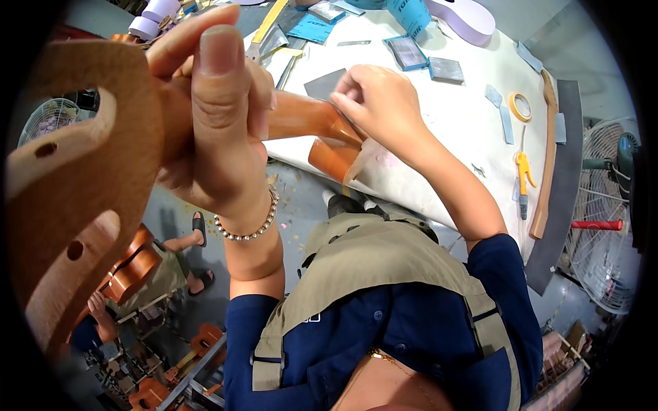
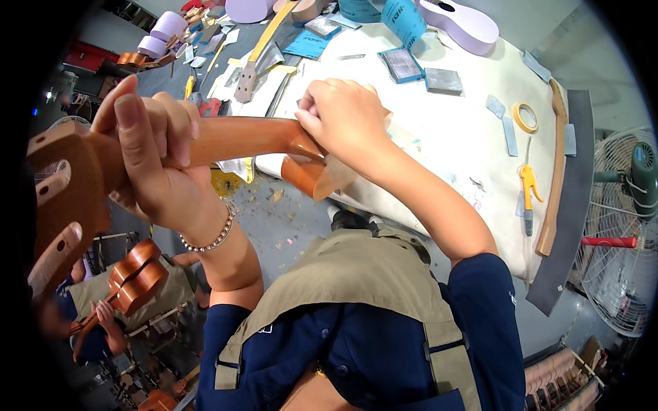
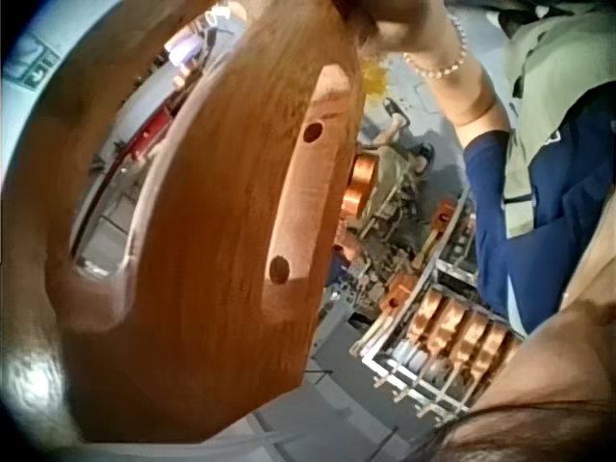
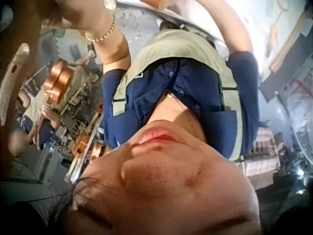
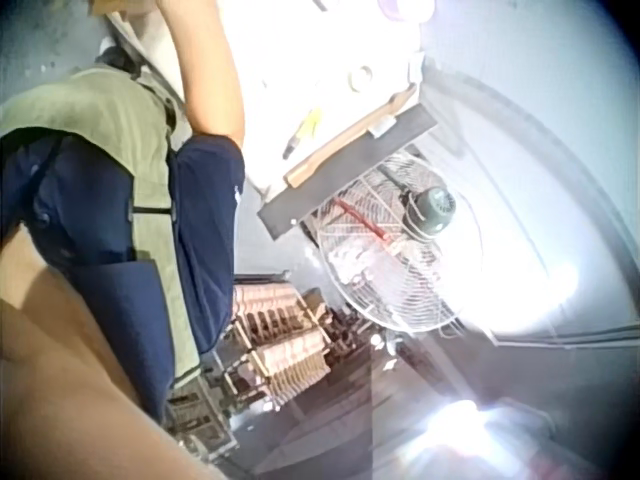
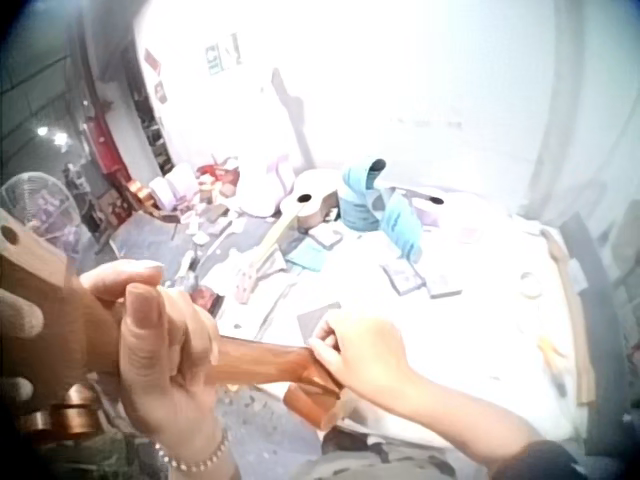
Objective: The person sands the body and neck of a wooden guitar using sandpaper, then wipes the surface with a cloth. The person places the guitar on a rack and picks up another guitar to repeat the sanding process.
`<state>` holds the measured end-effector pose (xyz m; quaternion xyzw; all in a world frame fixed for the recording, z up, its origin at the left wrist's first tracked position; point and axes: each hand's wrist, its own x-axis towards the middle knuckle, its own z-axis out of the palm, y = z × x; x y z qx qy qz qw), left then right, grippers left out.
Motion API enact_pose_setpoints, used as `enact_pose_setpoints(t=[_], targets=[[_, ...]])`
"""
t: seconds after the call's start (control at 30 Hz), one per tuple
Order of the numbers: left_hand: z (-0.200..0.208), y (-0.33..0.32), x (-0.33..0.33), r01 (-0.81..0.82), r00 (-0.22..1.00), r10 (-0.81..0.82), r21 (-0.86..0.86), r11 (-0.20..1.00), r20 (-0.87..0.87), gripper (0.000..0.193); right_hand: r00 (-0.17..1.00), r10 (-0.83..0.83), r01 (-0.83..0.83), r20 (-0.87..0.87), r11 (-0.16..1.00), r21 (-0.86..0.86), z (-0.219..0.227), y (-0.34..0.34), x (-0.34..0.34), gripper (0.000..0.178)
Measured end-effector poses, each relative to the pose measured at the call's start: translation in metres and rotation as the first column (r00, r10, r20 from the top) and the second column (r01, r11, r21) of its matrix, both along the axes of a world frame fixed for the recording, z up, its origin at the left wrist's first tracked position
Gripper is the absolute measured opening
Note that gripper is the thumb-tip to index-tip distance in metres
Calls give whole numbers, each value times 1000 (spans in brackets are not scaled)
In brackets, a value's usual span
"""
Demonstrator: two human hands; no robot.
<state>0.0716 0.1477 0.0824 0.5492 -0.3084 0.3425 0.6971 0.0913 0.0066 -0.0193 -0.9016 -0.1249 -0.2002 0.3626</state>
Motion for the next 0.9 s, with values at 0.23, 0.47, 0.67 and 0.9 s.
enact_pose_setpoints(t=[0.23,0.47,0.67,0.9], targets=[[2,-3,-2,32,997,-30,15,999,-72,20,991,13,3,-130,992,126,4,-9,8,12],[-2,0,4,112,993,-110,60,992,-37,23,995,28,-28,-91,1000,-3,3,-9,3,16],[-4,5,4,140,990,-138,60,988,-43,20,1000,16,-15,-26,999,35,-5,-12,-7,15],[-3,6,4,116,992,-112,60,991,-59,19,961,44,12,-271,979,201,7,-18,7,16]])
